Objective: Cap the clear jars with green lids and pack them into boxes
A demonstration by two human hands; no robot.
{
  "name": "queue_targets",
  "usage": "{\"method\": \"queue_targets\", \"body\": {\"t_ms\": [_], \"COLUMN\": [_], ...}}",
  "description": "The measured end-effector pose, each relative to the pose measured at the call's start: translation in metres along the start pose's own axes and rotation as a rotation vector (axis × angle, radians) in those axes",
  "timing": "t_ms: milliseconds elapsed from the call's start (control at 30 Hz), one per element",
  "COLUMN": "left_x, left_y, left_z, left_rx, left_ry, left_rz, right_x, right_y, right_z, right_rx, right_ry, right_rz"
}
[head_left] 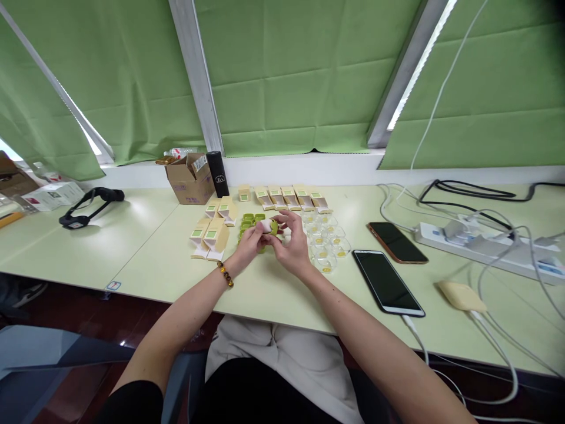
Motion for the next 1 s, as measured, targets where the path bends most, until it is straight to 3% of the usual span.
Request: {"method": "queue_targets", "body": {"t_ms": [133, 333, 433, 700, 867, 1000], "left_x": [0.001, 0.000, 0.000, -0.008, -0.012, -0.012], "left_y": [-0.002, 0.015, 0.019, 0.014, 0.020, 0.017], "left_z": [-0.003, -0.011, -0.009, 0.011, 0.018, 0.021], "left_rx": [0.050, 0.199, 0.079, -0.252, -0.301, -0.292], "left_ry": [0.012, 0.077, 0.068, -0.035, -0.098, -0.125], "left_rz": [0.002, 0.138, 0.148, -0.081, -0.070, -0.072], "right_x": [0.002, 0.008, 0.009, 0.011, 0.013, 0.012], "right_y": [0.004, 0.018, 0.018, 0.006, 0.005, 0.011], "right_z": [0.003, 0.002, 0.001, 0.000, -0.001, -0.002], "right_rx": [0.179, 0.268, 0.238, 0.190, 0.318, 0.367], "right_ry": [-0.009, 0.010, -0.008, -0.110, -0.115, -0.124], "right_rz": [0.074, 0.154, 0.165, 0.138, 0.152, 0.245]}}
Point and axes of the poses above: each hand's wrist, its own x-axis towards the middle knuckle, its own z-axis out of the palm, y = z × x, the point moved 8 cm from there along x, towards the middle knuckle, and after that the axes turned 15 degrees about -x, right-handed, at the moved point
